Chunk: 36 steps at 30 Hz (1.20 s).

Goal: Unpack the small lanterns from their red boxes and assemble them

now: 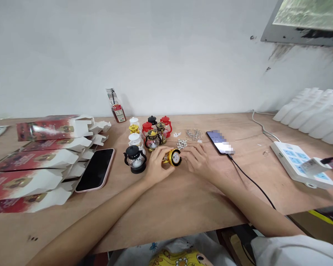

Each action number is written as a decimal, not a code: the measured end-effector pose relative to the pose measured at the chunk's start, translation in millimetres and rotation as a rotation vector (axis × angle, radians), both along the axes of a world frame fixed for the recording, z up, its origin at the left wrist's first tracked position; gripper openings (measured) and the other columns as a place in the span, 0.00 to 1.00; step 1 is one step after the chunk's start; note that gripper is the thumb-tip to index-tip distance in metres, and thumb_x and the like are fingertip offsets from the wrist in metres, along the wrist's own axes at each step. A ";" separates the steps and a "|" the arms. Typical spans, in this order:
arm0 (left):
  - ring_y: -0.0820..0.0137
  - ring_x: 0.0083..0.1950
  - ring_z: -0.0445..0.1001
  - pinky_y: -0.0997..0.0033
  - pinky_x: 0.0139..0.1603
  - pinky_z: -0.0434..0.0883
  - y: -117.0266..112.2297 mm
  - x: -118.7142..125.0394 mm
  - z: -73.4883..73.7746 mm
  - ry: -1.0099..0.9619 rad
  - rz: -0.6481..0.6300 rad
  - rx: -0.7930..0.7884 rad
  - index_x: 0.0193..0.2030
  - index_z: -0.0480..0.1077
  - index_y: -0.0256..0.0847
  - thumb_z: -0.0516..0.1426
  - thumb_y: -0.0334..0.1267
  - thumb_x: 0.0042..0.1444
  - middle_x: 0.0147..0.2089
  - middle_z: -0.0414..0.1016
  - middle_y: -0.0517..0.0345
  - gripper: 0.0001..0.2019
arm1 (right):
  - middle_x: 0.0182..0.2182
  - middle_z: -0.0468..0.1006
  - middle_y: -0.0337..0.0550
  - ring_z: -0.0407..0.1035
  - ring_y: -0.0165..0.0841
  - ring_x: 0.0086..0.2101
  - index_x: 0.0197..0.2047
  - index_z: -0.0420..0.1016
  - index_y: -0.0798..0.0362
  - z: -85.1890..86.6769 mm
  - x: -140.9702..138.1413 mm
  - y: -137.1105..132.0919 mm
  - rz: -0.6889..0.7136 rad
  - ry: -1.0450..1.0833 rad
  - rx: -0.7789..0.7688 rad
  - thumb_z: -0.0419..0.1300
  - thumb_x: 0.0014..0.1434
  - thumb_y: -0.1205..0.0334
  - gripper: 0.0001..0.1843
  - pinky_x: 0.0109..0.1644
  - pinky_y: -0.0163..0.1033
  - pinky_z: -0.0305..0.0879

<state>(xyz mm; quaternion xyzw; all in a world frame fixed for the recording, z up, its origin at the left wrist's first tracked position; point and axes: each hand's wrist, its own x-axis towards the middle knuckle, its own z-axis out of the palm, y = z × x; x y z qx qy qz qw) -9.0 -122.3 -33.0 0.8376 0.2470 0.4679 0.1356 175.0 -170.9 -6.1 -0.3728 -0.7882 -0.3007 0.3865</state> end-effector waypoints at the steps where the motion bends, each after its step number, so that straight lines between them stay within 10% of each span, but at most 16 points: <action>1: 0.61 0.51 0.69 0.59 0.53 0.67 0.0 0.0 0.1 0.002 -0.002 0.001 0.51 0.65 0.40 0.57 0.27 0.43 0.49 0.69 0.50 0.25 | 0.34 0.78 0.41 0.68 0.32 0.37 0.35 0.70 0.51 -0.2 -0.1 0.1 -0.001 0.001 -0.009 0.51 0.59 0.73 0.10 0.46 0.40 0.58; 28: 0.60 0.51 0.68 0.60 0.50 0.64 -3.4 0.4 -1.5 0.119 0.120 0.102 0.52 0.64 0.41 0.58 0.30 0.45 0.49 0.70 0.50 0.25 | 0.26 0.73 0.42 0.65 0.33 0.32 0.30 0.69 0.53 -13.3 -14.5 -1.9 -0.205 -0.097 0.105 0.52 0.63 0.68 0.10 0.40 0.41 0.56; 36: 0.60 0.53 0.68 0.58 0.52 0.67 -2.5 -0.4 -6.6 0.031 0.106 0.090 0.54 0.59 0.41 0.58 0.31 0.47 0.50 0.68 0.49 0.26 | 0.42 0.77 0.49 0.68 0.37 0.42 0.51 0.68 0.56 -9.4 12.0 13.1 -0.230 0.033 0.057 0.51 0.62 0.67 0.14 0.46 0.42 0.59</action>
